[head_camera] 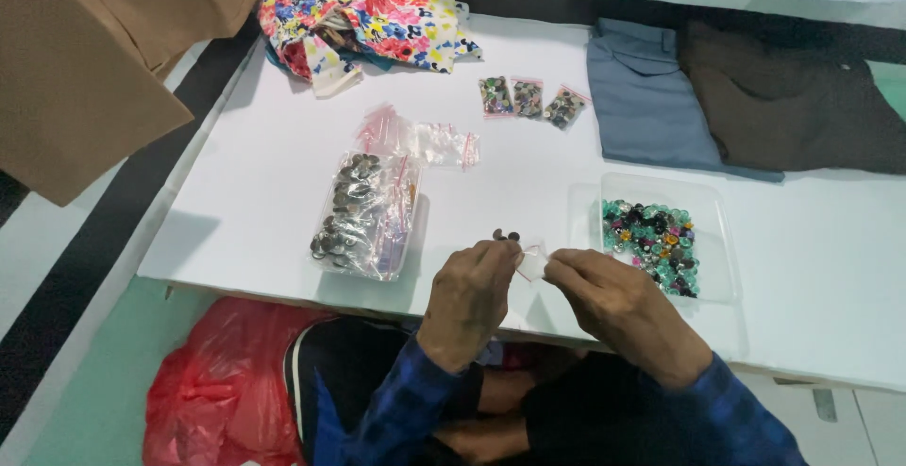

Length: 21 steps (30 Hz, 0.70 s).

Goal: The person sorts colorful buttons from a plastic container, picking them out by hand and placing them into small plastic bags. They also handle a bag of metal buttons and arrange the sorted items on the table.

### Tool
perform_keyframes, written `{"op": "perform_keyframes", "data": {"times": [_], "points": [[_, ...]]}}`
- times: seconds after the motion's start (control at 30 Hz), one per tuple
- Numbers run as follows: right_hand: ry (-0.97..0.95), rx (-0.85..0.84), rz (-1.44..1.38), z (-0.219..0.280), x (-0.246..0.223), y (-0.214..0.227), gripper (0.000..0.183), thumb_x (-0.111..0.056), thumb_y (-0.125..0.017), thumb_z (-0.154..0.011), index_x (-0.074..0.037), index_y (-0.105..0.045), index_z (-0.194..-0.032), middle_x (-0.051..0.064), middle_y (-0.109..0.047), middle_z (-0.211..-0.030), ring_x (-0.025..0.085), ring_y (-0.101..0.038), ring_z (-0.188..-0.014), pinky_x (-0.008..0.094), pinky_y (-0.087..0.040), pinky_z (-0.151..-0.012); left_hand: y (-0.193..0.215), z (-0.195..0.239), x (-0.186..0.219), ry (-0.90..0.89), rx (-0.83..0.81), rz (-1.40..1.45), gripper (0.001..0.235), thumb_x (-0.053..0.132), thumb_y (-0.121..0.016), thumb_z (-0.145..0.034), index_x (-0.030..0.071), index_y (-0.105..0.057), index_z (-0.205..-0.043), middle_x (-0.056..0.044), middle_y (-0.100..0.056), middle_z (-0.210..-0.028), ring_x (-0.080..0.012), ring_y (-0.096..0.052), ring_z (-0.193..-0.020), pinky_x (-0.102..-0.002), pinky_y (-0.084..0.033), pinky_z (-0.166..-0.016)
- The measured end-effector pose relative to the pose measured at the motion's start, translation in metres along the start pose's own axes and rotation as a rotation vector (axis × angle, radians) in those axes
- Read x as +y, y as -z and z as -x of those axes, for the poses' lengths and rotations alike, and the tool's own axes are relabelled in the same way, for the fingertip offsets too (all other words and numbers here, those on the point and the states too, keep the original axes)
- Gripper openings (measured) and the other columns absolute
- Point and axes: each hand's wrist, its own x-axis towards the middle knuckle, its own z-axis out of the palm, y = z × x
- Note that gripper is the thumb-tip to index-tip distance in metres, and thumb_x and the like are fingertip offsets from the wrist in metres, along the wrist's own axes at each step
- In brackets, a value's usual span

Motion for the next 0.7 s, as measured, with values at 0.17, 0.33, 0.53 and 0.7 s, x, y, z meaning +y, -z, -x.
{"op": "perform_keyframes", "data": {"times": [0.17,0.33,0.53,0.7], "points": [[-0.021,0.016,0.057,0.009,0.009,-0.012,0.02,-0.007,-0.06,-0.095,-0.017,-0.068,-0.111,0.007,-0.07,-0.09,0.028,-0.072,-0.086,0.035,-0.059,-0.062,0.003,-0.006,-0.003,-0.153,-0.031,-0.058,0.026,0.005,-0.065,-0.095,0.017,-0.068,-0.118,-0.004,-0.066,-0.102,-0.0223,-0.072,-0.081,-0.042,-0.057,-0.089],[0.006,-0.076,-0.079,0.021,0.015,-0.002,0.023,0.0,-0.066,-0.092,-0.002,-0.065,-0.116,0.013,-0.069,-0.11,0.026,-0.071,-0.092,0.037,-0.059,-0.08,0.041,-0.017,-0.005,-0.393,-0.163,-0.068,0.056,-0.011,-0.061,-0.073,0.01,-0.059,-0.125,-0.013,-0.059,-0.111,-0.0296,-0.061,-0.08,-0.04,-0.047,-0.085],[-0.041,-0.137,-0.272,0.033,0.017,-0.005,0.04,0.0,-0.069,-0.089,-0.006,-0.062,-0.128,0.015,-0.069,-0.116,0.028,-0.073,-0.097,0.036,-0.059,-0.086,0.051,-0.01,0.0,-0.509,-0.219,-0.065,0.044,-0.008,-0.057,-0.09,0.01,-0.057,-0.131,-0.016,-0.06,-0.118,-0.0274,-0.06,-0.08,-0.041,-0.048,-0.088],[-0.067,-0.19,-0.366,0.039,0.019,-0.005,0.047,0.0,-0.071,-0.087,-0.009,-0.062,-0.132,0.018,-0.067,-0.125,0.031,-0.073,-0.104,0.037,-0.058,-0.09,0.049,-0.006,-0.004,-0.542,-0.245,-0.086,0.023,-0.002,-0.061,-0.092,0.01,-0.056,-0.111,-0.016,-0.057,-0.122,-0.0278,-0.061,-0.082,-0.043,-0.048,-0.095]]}}
